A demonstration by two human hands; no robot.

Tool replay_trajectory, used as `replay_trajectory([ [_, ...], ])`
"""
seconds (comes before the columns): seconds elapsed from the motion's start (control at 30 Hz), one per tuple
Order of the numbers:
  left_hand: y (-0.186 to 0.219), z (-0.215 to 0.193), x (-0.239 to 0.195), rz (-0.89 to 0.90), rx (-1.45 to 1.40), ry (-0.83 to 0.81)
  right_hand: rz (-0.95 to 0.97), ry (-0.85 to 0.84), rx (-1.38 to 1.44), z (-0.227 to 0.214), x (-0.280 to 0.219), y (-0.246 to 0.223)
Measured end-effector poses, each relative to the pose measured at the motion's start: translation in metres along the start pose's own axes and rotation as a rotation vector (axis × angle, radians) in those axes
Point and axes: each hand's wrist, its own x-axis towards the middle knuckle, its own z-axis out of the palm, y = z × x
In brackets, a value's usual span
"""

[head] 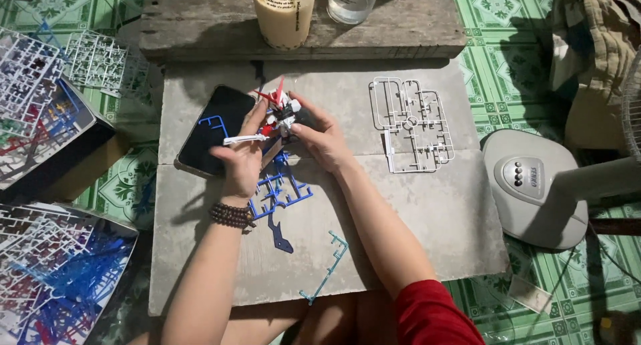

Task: The person assembles a small red and white robot model kit by hand, attaching various plastic parts to the main body. They briefly pause to stir a drink in a cup with a spoon before resuming the assembly process.

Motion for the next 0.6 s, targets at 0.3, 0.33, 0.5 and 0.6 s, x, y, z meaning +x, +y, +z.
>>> replay_trajectory([
  [0.3, 0.023, 0.026, -0.006, 0.169, 0.623, 0.205, 0.049, 0.043, -0.06, -0.002, -0.002, 0.005],
  [0.33, 0.024, 0.026, -0.006, 0.172, 0.623, 0.204, 0.047, 0.042, -0.06, -0.001, -0.002, 0.002],
  [0.5, 0.018, 0.021, -0.005, 0.24, 0.647, 0.223, 0.07, 0.036, -0.08, 0.007, -0.003, -0.006],
  [0.6, 0.021, 0.022, -0.004, 0.342, 0.697, 0.209, 0.063, 0.009, -0.05, -0.003, -0.001, 0.003],
])
